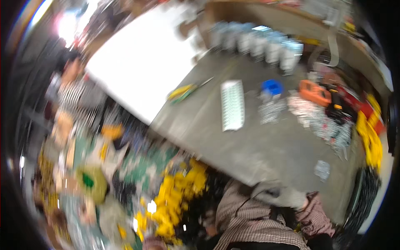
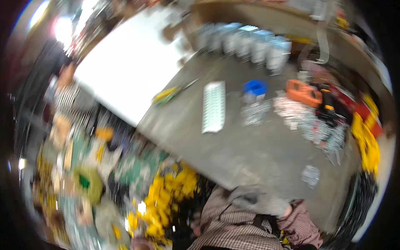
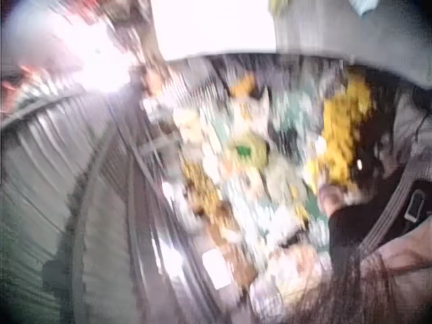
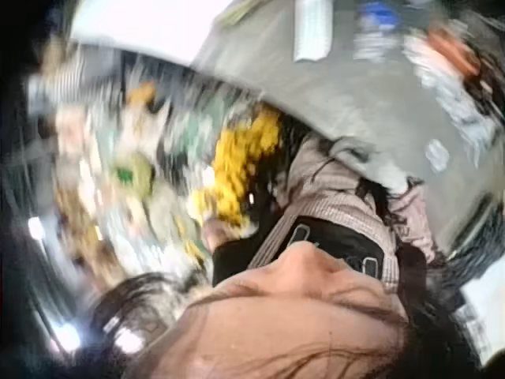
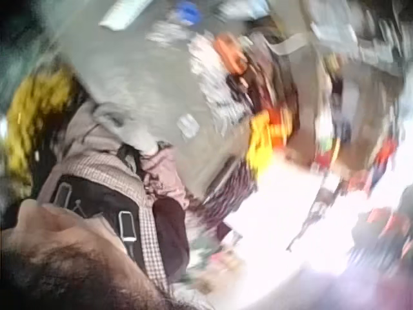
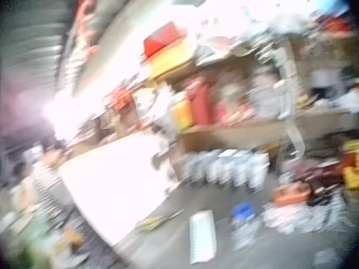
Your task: The person solders wires to an electrical component using a soldering iron, fits the wiring and heating assembly into a yellow plastic tool housing, and fastens the casing together using an electric screwdriver.
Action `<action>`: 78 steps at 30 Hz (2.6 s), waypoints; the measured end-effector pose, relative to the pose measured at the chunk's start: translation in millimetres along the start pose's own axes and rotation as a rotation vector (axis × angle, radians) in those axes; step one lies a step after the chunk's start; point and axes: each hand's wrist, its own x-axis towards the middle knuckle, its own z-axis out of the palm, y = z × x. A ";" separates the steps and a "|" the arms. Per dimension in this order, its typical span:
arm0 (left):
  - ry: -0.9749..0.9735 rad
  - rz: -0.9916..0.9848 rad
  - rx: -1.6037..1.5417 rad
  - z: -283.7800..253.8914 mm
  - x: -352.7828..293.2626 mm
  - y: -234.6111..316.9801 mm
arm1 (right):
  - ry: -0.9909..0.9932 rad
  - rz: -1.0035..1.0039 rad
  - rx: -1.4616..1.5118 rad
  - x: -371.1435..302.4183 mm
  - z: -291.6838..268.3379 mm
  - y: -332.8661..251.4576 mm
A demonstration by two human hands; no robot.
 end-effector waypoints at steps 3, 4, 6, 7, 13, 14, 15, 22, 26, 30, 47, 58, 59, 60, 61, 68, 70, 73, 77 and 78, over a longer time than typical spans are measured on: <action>-0.256 0.329 1.240 130.7 89.0 -85.5 | -0.059 -0.040 -0.069 0.5 -8.4 17.0; -0.377 0.503 1.612 167.2 96.1 -119.3 | -0.083 -0.031 -0.036 -4.6 -10.1 21.6; -0.645 0.970 2.288 241.3 89.7 -187.9 | -0.050 0.013 -0.056 -18.6 -14.0 20.5; -0.745 1.281 2.593 325.3 69.8 -291.5 | -0.004 -0.117 -0.127 -21.6 -10.6 30.4; -1.624 1.041 2.145 445.0 58.6 -719.8 | -0.128 -0.071 -0.150 -16.7 -3.0 25.6; -1.518 0.935 2.419 450.8 73.7 -767.5 | -0.113 -0.071 -0.172 -14.5 -9.8 15.5; -1.425 1.001 2.466 450.3 92.4 -797.3 | -0.185 -0.101 -0.113 -13.4 -18.5 2.5; -1.372 0.923 2.384 445.9 100.9 -855.6 | 0.086 -0.234 -0.164 -18.5 10.6 51.0; -2.019 0.470 2.044 403.4 -38.0 -742.5 | 0.025 -0.191 -0.183 -79.9 -23.5 55.2; -2.169 -0.128 2.691 344.6 -95.5 -646.6 | -0.050 0.038 -0.093 -190.8 -122.0 21.4; -2.275 0.012 1.901 251.6 -106.7 -693.3 | 1.328 0.520 -0.809 -173.9 -246.6 76.9; -2.004 -0.050 1.799 239.3 -100.8 -709.7 | 1.304 0.212 -0.055 -155.1 -24.7 19.3; -1.947 -0.091 1.911 248.3 -106.6 -708.5 | 1.288 0.269 -0.027 -147.2 -21.3 14.6; -1.898 -0.136 2.001 253.1 -110.3 -712.0 | 1.283 0.328 -0.012 -143.0 -20.6 10.2; -1.937 -0.035 1.993 251.1 -108.9 -706.4 | 1.246 0.316 -0.038 -142.8 -18.9 21.8; -2.374 0.254 1.937 250.3 -89.1 -653.5 | 1.121 0.642 -0.664 -208.9 -189.4 -0.8; -2.319 0.243 1.967 232.6 -93.0 -659.9 | 1.500 0.345 -1.158 -320.5 -307.8 76.1; -2.296 0.368 2.010 230.5 -94.0 -665.2 | 1.130 1.324 -1.293 -389.8 -358.1 110.1; -2.331 0.397 2.172 236.1 -82.3 -666.0 | 1.064 1.207 -1.720 -407.6 -388.0 109.4; -2.285 0.346 2.236 246.3 -80.0 -657.9 | 1.073 1.008 -1.849 -368.6 -376.0 85.8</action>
